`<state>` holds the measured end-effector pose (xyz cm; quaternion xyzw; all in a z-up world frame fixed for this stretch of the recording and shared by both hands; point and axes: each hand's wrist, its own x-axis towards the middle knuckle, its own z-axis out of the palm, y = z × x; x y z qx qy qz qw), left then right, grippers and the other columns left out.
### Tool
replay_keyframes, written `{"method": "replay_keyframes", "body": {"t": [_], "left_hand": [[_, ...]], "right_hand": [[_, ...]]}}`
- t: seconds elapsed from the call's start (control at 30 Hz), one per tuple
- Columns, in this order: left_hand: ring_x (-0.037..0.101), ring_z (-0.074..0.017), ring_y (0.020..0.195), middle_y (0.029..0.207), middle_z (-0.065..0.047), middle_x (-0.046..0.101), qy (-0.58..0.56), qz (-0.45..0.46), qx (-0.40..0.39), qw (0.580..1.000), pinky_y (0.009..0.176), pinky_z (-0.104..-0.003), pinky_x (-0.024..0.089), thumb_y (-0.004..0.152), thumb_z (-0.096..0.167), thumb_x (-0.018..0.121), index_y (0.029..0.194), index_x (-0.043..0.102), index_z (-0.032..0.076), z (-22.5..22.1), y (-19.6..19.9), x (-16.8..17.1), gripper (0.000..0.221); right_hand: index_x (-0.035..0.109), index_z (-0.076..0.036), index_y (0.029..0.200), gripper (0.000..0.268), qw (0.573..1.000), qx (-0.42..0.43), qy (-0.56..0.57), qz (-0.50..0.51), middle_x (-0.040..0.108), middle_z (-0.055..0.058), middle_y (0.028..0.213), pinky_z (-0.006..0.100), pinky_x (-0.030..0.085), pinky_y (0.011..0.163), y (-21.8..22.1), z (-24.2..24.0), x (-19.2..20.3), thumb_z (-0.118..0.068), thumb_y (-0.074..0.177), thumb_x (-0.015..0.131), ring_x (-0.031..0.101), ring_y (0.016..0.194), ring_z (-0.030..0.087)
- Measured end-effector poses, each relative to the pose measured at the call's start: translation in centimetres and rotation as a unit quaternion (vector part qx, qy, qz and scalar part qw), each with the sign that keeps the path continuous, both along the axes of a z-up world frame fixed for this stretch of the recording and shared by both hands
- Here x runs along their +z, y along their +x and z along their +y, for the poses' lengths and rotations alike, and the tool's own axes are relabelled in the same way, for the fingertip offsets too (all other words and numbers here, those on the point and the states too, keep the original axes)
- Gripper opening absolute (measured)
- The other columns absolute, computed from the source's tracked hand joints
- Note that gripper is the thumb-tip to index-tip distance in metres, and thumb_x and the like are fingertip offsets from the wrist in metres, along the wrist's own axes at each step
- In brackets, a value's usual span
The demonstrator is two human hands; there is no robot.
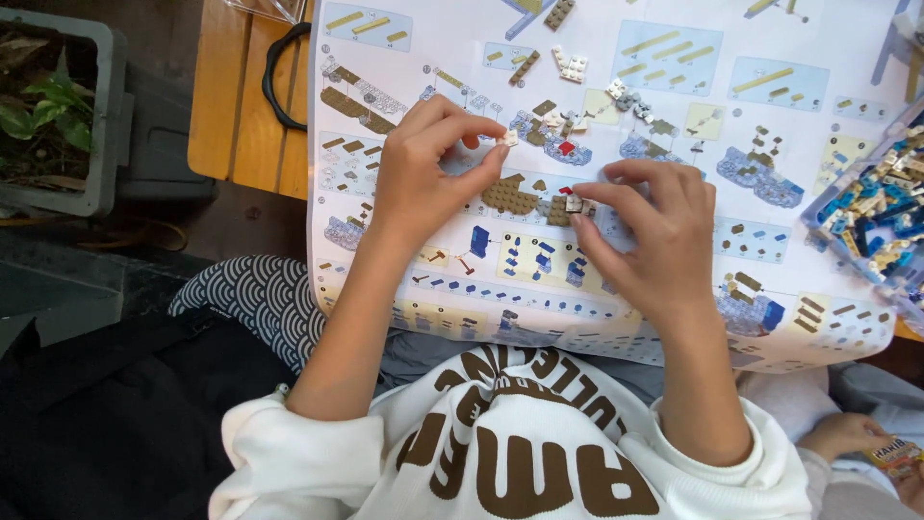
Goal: Assembling a building block model by following printed instructions.
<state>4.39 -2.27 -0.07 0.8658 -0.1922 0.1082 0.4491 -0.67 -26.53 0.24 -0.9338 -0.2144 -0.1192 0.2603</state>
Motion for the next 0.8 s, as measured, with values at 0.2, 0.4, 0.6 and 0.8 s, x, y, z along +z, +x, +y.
{"method": "replay_keyframes", "body": {"t": [0.2, 0.4, 0.6, 0.8], "left_hand": [[0.052, -0.0148, 0.072, 0.084, -0.003, 0.058, 0.003, -0.007, -0.016, 1.0, 0.063, -0.028, 0.046, 0.089, 0.009, 0.074, 0.098, 0.071, 0.01, 0.17, 0.05, 0.02, 0.01], [0.052, -0.0144, 0.072, 0.082, -0.002, 0.057, 0.004, 0.0, -0.017, 1.0, 0.062, -0.026, 0.045, 0.086, 0.008, 0.076, 0.097, 0.072, 0.01, 0.19, -0.1, 0.1, 0.012], [0.051, -0.0166, 0.075, 0.081, -0.001, 0.055, 0.022, -0.047, -0.016, 0.999, 0.067, -0.03, 0.045, 0.086, 0.008, 0.077, 0.097, 0.071, 0.01, 0.21, -0.17, -0.44, 0.012], [0.053, -0.0164, 0.077, 0.082, -0.002, 0.056, 0.018, -0.039, -0.001, 0.999, 0.064, -0.029, 0.047, 0.086, 0.008, 0.076, 0.097, 0.071, 0.009, 0.2, -0.13, -0.51, 0.012]], "right_hand": [[0.072, -0.017, 0.108, 0.016, 1.0, -0.001, -0.001, 0.001, 0.061, 0.005, 0.112, 0.042, 0.036, 0.084, -0.05, 0.11, 0.02, -0.019, 0.093, 0.076, 0.053, 0.105, 0.028], [0.071, -0.017, 0.109, 0.018, 1.0, -0.007, 0.0, 0.007, 0.062, 0.005, 0.112, 0.042, 0.037, 0.085, -0.17, 0.25, 0.05, -0.017, 0.092, 0.076, 0.054, 0.105, 0.028], [0.072, -0.017, 0.11, 0.018, 1.0, -0.01, -0.004, 0.01, 0.061, 0.005, 0.114, 0.043, 0.036, 0.086, -0.3, 0.3, -0.03, -0.017, 0.093, 0.077, 0.052, 0.106, 0.029], [0.073, -0.017, 0.11, 0.018, 1.0, -0.015, 0.002, 0.006, 0.062, 0.005, 0.114, 0.043, 0.036, 0.088, -0.38, 0.3, -0.13, -0.017, 0.093, 0.077, 0.052, 0.107, 0.028]]}}
